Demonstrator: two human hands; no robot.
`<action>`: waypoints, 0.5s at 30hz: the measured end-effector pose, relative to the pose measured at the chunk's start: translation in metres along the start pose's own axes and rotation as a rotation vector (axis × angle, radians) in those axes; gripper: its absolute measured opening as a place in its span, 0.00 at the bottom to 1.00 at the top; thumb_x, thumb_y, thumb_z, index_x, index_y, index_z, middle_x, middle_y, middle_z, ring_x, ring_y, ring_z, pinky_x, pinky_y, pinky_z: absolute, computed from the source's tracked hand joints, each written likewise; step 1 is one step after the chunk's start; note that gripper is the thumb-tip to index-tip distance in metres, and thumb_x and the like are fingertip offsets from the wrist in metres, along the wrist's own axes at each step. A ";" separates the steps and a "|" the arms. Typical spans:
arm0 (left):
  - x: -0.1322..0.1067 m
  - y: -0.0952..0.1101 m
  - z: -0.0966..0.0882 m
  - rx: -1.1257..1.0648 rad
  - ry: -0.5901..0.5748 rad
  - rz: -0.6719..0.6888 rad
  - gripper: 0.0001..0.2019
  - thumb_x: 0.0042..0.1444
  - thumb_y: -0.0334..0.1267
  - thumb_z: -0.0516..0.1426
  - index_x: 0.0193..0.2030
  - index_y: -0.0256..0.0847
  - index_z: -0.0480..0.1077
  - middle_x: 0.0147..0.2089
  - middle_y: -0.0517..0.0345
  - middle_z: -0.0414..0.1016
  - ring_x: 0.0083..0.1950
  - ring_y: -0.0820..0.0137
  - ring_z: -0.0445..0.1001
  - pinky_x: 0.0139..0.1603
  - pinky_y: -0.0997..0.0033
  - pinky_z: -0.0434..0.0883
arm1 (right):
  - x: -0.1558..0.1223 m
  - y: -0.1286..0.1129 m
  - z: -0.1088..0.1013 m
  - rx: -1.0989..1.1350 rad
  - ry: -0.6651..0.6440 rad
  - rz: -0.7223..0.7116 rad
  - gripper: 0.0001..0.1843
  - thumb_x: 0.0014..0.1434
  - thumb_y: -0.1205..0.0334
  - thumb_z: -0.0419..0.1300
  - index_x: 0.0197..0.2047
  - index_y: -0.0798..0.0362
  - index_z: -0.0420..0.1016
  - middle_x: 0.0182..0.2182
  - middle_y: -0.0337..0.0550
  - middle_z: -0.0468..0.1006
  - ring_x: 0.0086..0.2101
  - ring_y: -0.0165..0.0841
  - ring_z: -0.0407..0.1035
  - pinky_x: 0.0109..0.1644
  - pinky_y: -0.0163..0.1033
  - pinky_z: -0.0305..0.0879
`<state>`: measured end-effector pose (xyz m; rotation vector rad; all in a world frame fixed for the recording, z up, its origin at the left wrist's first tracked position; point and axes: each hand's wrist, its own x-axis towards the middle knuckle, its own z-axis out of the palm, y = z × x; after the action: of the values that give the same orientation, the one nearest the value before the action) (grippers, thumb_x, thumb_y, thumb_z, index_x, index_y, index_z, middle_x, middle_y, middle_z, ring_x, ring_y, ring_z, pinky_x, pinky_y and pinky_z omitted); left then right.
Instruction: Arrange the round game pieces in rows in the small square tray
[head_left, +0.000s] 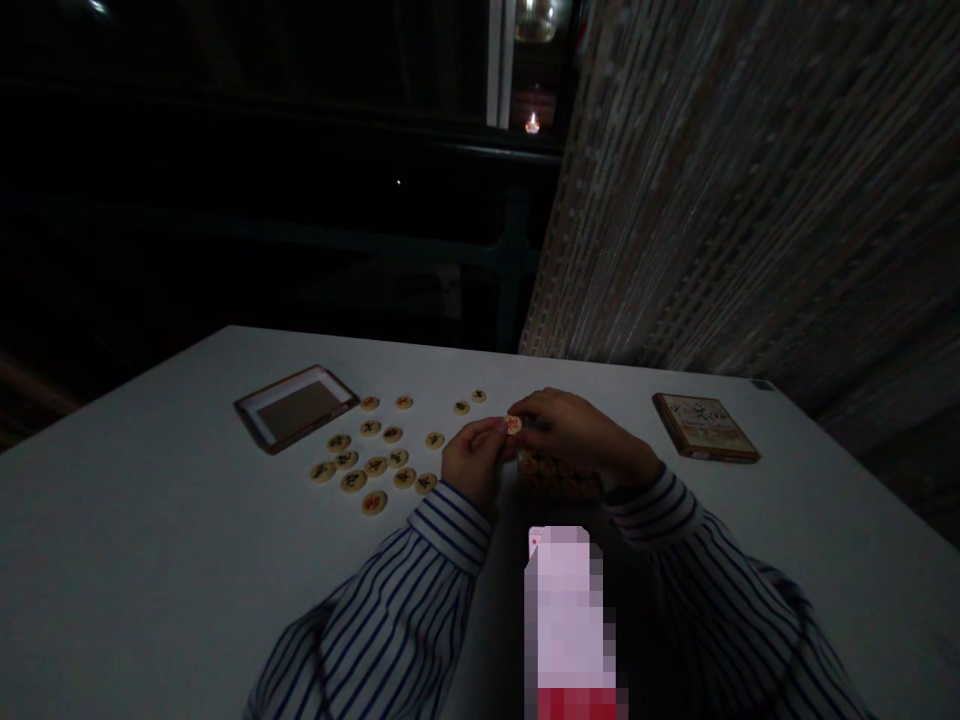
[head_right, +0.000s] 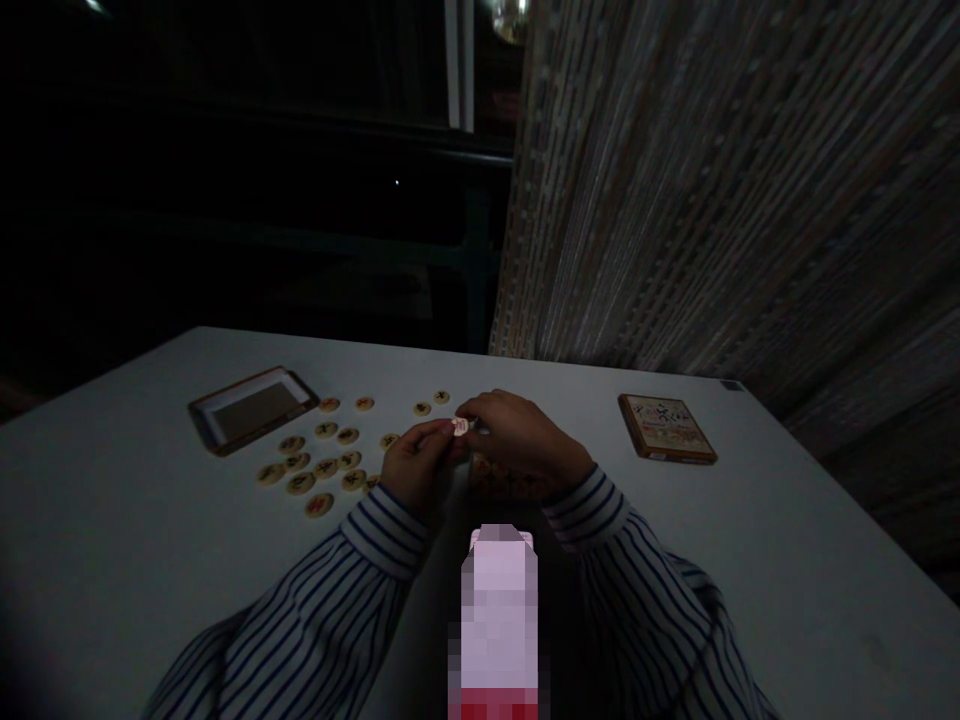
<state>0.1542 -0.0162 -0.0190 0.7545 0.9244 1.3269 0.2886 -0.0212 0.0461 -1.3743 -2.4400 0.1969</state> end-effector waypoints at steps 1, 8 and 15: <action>0.000 0.000 0.000 0.003 0.003 0.003 0.13 0.36 0.36 0.62 0.30 0.33 0.69 0.25 0.58 0.75 0.25 0.75 0.72 0.30 0.74 0.70 | 0.000 0.000 0.001 -0.008 0.004 -0.009 0.15 0.54 0.59 0.54 0.44 0.54 0.69 0.38 0.45 0.73 0.40 0.34 0.64 0.43 0.38 0.58; 0.002 -0.003 -0.001 -0.002 0.007 0.023 0.13 0.35 0.37 0.62 0.30 0.33 0.70 0.25 0.58 0.75 0.26 0.75 0.72 0.31 0.74 0.70 | 0.000 -0.002 0.002 -0.037 0.005 -0.022 0.15 0.55 0.61 0.52 0.45 0.55 0.68 0.38 0.45 0.73 0.40 0.34 0.64 0.43 0.38 0.56; 0.002 -0.007 -0.002 0.146 0.021 0.110 0.12 0.39 0.39 0.59 0.30 0.32 0.70 0.23 0.57 0.73 0.26 0.73 0.71 0.31 0.71 0.70 | -0.003 0.011 -0.003 -0.121 -0.054 0.066 0.16 0.55 0.57 0.50 0.44 0.54 0.69 0.37 0.45 0.74 0.38 0.34 0.66 0.39 0.35 0.56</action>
<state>0.1557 -0.0151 -0.0259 0.9161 1.0175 1.3757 0.3000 -0.0184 0.0450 -1.5212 -2.4891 0.1048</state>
